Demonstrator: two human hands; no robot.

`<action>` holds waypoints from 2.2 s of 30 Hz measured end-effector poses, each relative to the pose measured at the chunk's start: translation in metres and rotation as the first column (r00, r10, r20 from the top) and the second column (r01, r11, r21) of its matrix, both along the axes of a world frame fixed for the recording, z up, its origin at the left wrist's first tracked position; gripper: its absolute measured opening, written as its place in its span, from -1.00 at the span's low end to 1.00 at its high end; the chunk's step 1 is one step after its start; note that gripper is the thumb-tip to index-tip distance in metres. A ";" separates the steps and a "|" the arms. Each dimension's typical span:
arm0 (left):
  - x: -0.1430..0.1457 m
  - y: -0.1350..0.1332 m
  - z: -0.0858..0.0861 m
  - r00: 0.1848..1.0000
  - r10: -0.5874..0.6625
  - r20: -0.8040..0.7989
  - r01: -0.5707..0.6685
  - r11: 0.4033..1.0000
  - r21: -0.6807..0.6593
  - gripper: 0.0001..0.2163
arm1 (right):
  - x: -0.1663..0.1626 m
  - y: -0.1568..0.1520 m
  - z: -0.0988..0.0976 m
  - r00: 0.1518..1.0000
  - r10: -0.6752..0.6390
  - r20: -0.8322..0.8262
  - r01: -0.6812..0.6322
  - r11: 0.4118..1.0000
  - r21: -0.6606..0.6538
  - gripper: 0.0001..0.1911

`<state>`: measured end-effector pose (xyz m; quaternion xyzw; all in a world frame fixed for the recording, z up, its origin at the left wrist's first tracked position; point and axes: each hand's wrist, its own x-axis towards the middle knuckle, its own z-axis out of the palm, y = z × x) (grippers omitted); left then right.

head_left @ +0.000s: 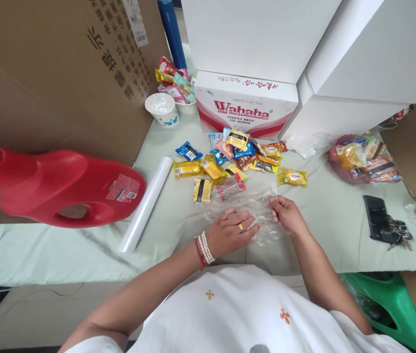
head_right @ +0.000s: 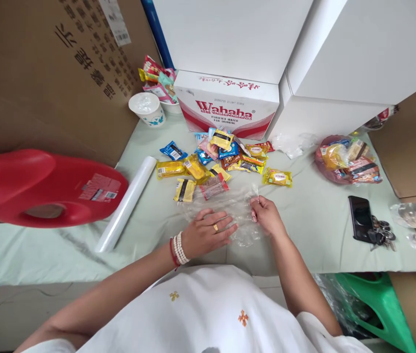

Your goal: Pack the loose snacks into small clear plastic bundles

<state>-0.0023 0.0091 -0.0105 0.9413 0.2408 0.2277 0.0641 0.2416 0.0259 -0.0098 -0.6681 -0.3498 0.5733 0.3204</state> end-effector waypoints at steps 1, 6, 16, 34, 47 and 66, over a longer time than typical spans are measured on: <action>0.001 0.001 -0.008 0.999 -0.014 -0.030 0.014 1.000 -0.012 -0.79 | 0.006 0.003 -0.003 1.000 -0.001 0.030 0.001 1.000 -0.011 -0.57; -0.029 -0.004 -0.029 0.999 -0.030 0.040 0.034 0.995 -0.097 -0.85 | 0.058 0.024 -0.016 0.984 0.044 0.172 -0.038 0.999 -0.037 -0.58; -0.041 -0.024 -0.024 0.953 0.286 0.094 -0.198 0.830 -0.521 -0.70 | 0.124 0.081 -0.005 0.444 0.172 0.879 -0.469 0.881 0.065 -0.31; -0.050 -0.043 -0.024 0.987 0.093 -0.131 -0.142 0.888 -0.438 -0.38 | 0.000 -0.066 0.003 0.516 0.436 0.737 -0.787 0.581 0.207 -0.45; -0.037 -0.033 -0.026 0.895 0.433 0.105 -0.314 0.780 -0.541 -0.78 | 0.048 -0.085 0.003 0.657 0.435 0.616 -0.719 0.606 0.339 -0.79; -0.012 0.010 -0.038 0.654 0.721 -0.230 -0.705 0.470 -0.530 -0.69 | -0.009 -0.022 0.010 0.169 0.426 0.889 -0.974 0.213 0.083 -0.53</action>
